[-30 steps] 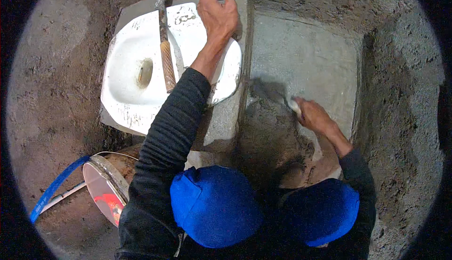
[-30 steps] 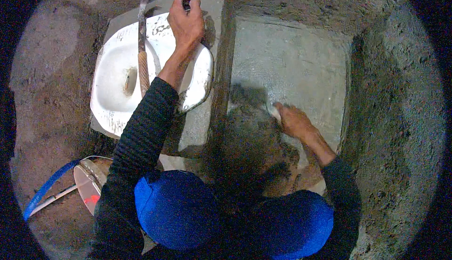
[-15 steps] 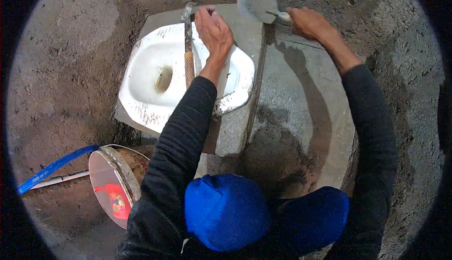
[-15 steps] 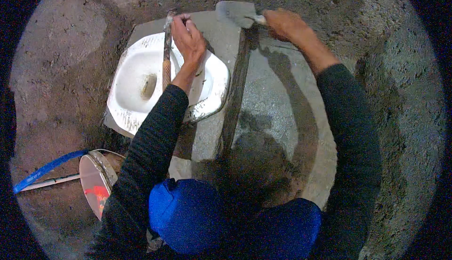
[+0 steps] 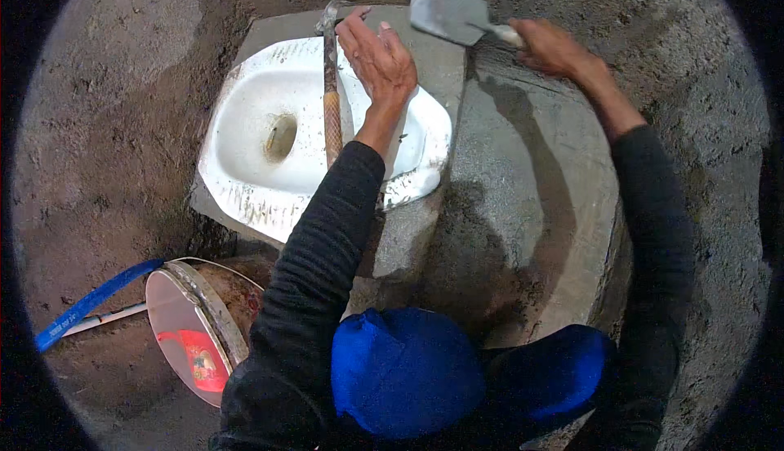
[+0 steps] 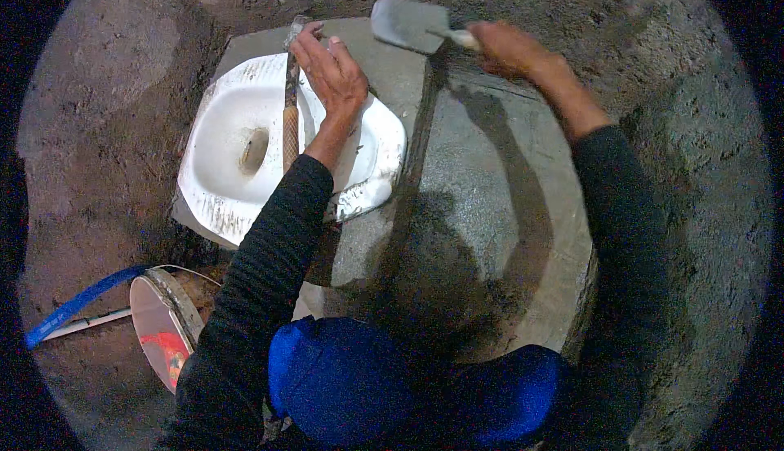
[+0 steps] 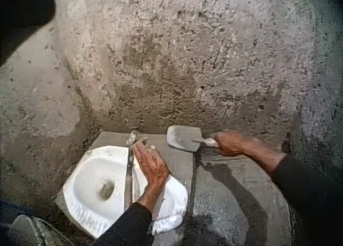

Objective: Plastering and finishing the concrete area around a squat toilet using a trowel and water.

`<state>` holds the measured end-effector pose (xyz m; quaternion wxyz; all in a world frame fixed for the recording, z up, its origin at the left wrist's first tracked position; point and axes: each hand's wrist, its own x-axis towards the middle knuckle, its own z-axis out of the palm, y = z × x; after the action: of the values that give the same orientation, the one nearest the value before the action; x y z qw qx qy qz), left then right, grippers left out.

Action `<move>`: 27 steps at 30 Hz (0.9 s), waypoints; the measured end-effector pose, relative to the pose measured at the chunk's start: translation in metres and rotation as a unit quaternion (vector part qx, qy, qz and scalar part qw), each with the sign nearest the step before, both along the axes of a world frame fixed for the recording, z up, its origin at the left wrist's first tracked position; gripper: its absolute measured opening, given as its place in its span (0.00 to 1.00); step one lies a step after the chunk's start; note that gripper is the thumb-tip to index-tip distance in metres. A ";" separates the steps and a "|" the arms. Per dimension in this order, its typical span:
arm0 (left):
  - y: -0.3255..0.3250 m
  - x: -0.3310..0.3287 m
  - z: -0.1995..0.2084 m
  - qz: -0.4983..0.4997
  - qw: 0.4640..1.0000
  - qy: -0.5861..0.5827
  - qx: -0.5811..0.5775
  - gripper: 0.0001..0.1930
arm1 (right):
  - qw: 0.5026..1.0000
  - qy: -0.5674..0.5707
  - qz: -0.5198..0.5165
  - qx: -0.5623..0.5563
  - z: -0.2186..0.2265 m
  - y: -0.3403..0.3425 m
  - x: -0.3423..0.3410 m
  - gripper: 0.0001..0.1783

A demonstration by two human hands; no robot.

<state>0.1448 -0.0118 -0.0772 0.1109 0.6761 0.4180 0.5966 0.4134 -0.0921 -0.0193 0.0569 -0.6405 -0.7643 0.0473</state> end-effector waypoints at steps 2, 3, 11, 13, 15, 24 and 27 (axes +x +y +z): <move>0.001 -0.003 -0.002 0.007 1.000 0.007 0.003 0.18 | 0.998 -0.045 -0.013 -0.034 -0.003 0.008 -0.015 0.24; 0.001 -0.006 -0.003 0.019 1.000 0.016 0.004 0.18 | 0.997 -0.031 0.030 -0.064 0.000 0.003 -0.020 0.23; -0.002 -0.003 0.002 0.037 0.999 0.039 -0.004 0.18 | 0.990 -0.117 -0.065 0.049 0.017 -0.033 -0.013 0.20; -0.002 -0.001 -0.001 0.028 0.999 0.041 -0.009 0.18 | 0.974 -0.176 -0.107 0.090 -0.017 -0.012 -0.002 0.22; 0.001 -0.002 -0.002 0.024 0.998 0.052 -0.007 0.19 | 0.970 -0.166 -0.121 0.132 -0.049 0.002 -0.005 0.19; 0.006 -0.007 -0.006 0.035 0.995 0.092 -0.019 0.19 | 0.991 -0.086 -0.090 0.054 -0.049 -0.053 -0.023 0.15; 0.004 -0.001 -0.007 0.037 0.994 0.099 -0.019 0.19 | 0.989 -0.069 -0.107 0.081 -0.048 -0.082 -0.030 0.08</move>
<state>0.1435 -0.0074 -0.0839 0.0596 0.7140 0.4626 0.5222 0.3833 -0.1740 -0.0674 0.0608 -0.7139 -0.6945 -0.0653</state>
